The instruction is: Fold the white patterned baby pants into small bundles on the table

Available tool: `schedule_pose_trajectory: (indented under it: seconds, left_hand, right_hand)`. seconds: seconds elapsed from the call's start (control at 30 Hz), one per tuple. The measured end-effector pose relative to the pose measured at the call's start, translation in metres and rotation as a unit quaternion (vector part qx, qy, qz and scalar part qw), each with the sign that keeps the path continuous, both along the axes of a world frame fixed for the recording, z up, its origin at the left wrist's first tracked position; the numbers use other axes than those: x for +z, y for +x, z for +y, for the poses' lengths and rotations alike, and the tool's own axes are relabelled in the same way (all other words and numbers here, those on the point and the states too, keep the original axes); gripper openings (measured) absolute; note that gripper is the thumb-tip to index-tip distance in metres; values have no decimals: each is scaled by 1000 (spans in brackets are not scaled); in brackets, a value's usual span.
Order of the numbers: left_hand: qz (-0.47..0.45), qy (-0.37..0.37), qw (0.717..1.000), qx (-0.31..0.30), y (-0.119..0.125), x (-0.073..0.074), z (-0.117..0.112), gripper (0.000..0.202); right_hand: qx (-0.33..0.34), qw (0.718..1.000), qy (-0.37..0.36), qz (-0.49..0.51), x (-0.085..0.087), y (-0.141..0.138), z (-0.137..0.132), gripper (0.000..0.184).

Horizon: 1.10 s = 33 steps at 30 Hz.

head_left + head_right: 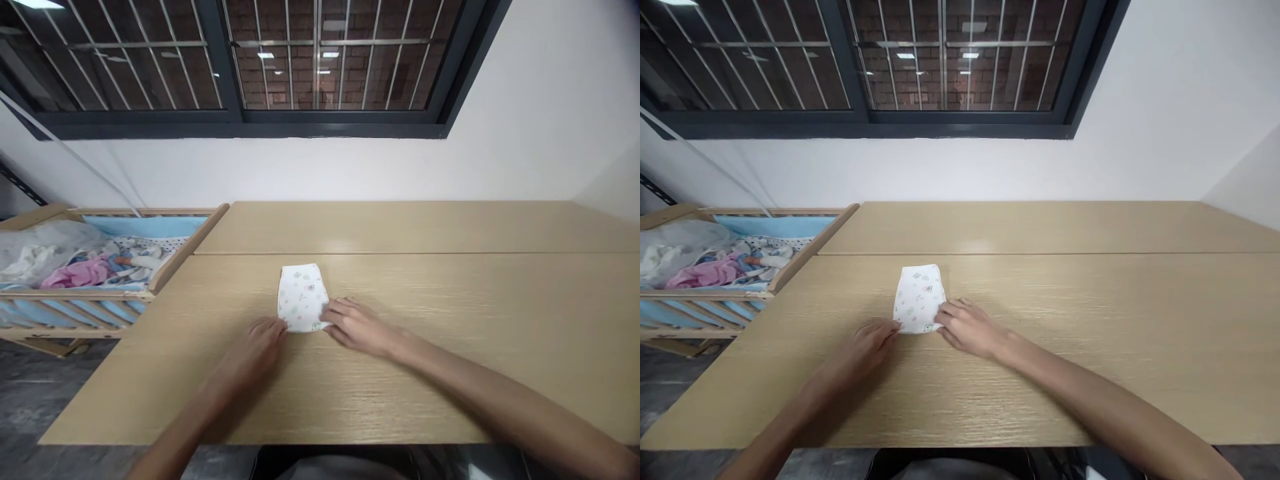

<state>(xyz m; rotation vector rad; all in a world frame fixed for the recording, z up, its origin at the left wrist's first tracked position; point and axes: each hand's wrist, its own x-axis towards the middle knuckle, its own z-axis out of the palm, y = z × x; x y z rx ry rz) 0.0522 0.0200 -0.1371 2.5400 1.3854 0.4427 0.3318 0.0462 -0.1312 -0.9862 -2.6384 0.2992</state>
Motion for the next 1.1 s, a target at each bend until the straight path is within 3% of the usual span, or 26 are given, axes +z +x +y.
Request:
schedule_pose_trajectory:
  seconds: [0.2, 0.37, 0.47, 0.67, 0.77, 0.87, 0.97, 1.03, 1.1]
  left_hand:
    - [-55, -42, 996, 50, 10, 41, -2, 33]
    - [-34, 26, 997, 66, 14, 55, 44, 34]
    - [-3, 54, 994, 98, 19, 46, 79, 32]
    - [32, 78, 983, 163, 26, 7, 123, 29]
    - [31, 86, 984, 154, 24, -3, 126, 32]
    - [15, 112, 984, 141, 23, -3, 119, 42]
    - [3, 135, 986, 93, 30, -7, 107, 60]
    - [15, 123, 990, 60, 38, -16, 101, 72]
    - [44, 95, 993, 60, 45, -28, 96, 80]
  right_hand:
    - [-49, 993, -91, 63, 28, -9, 0, 20]
    - [-137, 976, -122, 117, 33, -19, 41, 20]
    - [-184, 968, -96, 142, 21, -26, 70, 18]
    - [-234, 952, -101, 168, -14, -31, 112, 23]
    - [-246, 950, -109, 161, -17, -30, 115, 25]
    - [-236, 963, -9, 132, -6, -33, 104, 39]
    - [-131, 985, 95, 68, 3, -41, 87, 57]
    - [-65, 993, 94, 6, 0, -47, 79, 64]
    - [-45, 996, 71, -44, -8, -50, 76, 71]
